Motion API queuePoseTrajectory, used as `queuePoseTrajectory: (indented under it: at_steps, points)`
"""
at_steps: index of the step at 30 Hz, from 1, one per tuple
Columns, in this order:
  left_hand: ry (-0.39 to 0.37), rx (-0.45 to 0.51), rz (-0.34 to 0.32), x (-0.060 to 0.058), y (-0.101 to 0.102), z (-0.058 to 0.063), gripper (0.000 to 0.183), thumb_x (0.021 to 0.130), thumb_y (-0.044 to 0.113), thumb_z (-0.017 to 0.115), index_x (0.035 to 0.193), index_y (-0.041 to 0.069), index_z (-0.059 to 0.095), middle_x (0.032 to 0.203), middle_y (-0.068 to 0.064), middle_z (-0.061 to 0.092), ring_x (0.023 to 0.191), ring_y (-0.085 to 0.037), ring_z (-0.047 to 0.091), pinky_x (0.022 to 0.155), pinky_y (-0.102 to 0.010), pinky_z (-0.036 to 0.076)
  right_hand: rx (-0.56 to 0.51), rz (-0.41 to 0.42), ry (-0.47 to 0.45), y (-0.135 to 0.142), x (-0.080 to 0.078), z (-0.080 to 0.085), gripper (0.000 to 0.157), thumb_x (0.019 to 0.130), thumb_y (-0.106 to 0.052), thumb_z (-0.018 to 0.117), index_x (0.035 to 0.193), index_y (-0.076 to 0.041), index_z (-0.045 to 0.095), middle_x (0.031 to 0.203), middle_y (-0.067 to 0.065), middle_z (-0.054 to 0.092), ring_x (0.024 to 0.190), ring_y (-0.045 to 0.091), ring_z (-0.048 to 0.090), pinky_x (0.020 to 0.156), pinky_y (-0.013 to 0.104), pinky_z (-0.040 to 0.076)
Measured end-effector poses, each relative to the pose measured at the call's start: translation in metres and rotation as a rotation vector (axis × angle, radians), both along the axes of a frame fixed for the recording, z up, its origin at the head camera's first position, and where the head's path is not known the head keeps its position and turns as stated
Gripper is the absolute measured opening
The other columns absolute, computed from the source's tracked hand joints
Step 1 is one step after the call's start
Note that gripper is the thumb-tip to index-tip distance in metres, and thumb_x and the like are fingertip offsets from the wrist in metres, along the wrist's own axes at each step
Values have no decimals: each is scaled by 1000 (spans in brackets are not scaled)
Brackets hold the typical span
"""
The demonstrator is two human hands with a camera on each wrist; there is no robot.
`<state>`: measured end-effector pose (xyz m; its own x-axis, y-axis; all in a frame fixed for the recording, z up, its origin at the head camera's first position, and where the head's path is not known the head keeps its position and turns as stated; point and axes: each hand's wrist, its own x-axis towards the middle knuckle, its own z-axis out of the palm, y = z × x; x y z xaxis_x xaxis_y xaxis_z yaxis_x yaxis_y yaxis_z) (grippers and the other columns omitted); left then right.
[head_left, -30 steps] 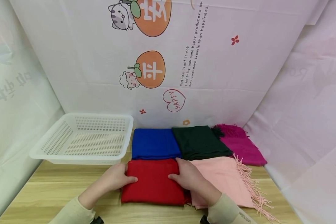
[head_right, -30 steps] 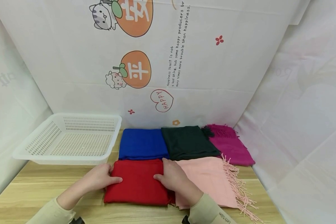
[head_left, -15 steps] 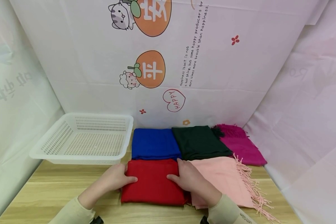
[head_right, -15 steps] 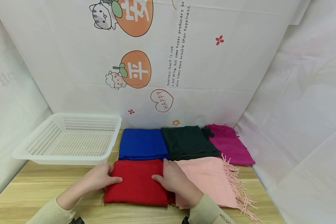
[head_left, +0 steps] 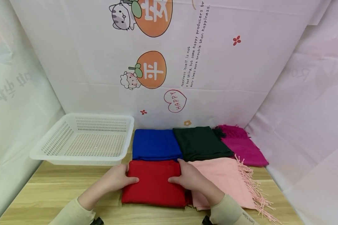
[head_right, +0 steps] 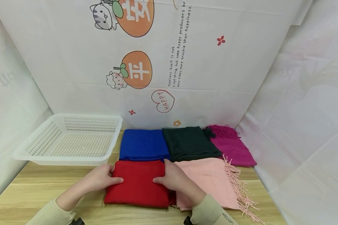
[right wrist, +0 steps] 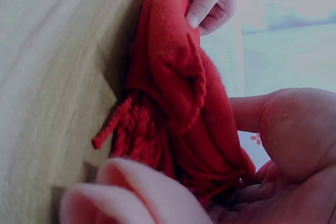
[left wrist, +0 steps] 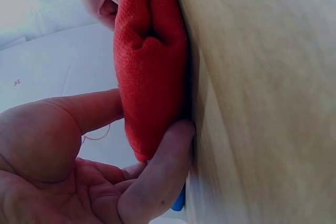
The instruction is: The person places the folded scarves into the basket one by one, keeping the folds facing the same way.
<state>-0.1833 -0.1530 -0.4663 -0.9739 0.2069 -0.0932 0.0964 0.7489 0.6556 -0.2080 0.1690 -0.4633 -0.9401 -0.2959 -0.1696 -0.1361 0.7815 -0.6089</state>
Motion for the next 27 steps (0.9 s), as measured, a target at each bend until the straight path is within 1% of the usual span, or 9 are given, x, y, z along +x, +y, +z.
queuePoseTrajectory:
  at_steps: [4,8,14,21,24,27]
  points:
    - [-10,25,5,0,0,0,33,89,30,92,84,11,65,72,0,63,65,-17,58,62,-34,45,-11,0,-15,0,-1,-1,98,91,-40,94,164,5,45,154,22,62,139,40,62,117,60,50]
    - [-18,32,16,0,-1,-1,35,89,30,92,84,10,64,72,-1,63,65,-17,57,61,-34,44,-28,17,-19,-1,0,-1,94,91,-36,95,161,6,48,143,18,68,127,35,67,111,58,55]
    - [-33,53,10,-1,-1,-2,33,90,30,92,85,10,65,71,0,65,64,-16,61,61,-35,47,-39,27,-9,-1,0,-3,89,91,-34,95,158,5,51,133,13,71,117,30,69,105,56,58]
    - [-56,88,7,-2,-3,-4,34,90,28,92,86,9,64,71,-1,66,61,-17,65,58,-35,52,-43,39,-2,0,-1,-5,85,91,-35,95,156,3,54,132,11,71,115,29,69,104,56,59]
    - [-90,130,4,-2,-5,-6,33,92,27,91,88,6,65,71,-3,69,59,-19,68,54,-36,57,-42,42,2,0,-2,-7,84,91,-35,94,155,3,54,132,11,71,115,29,69,104,56,59]
    - [-141,194,-2,-2,-7,-7,33,94,26,90,91,4,66,73,-6,71,59,-22,71,52,-39,61,-43,43,8,0,-3,-8,84,92,-35,94,156,3,54,135,13,70,118,30,68,105,57,58]
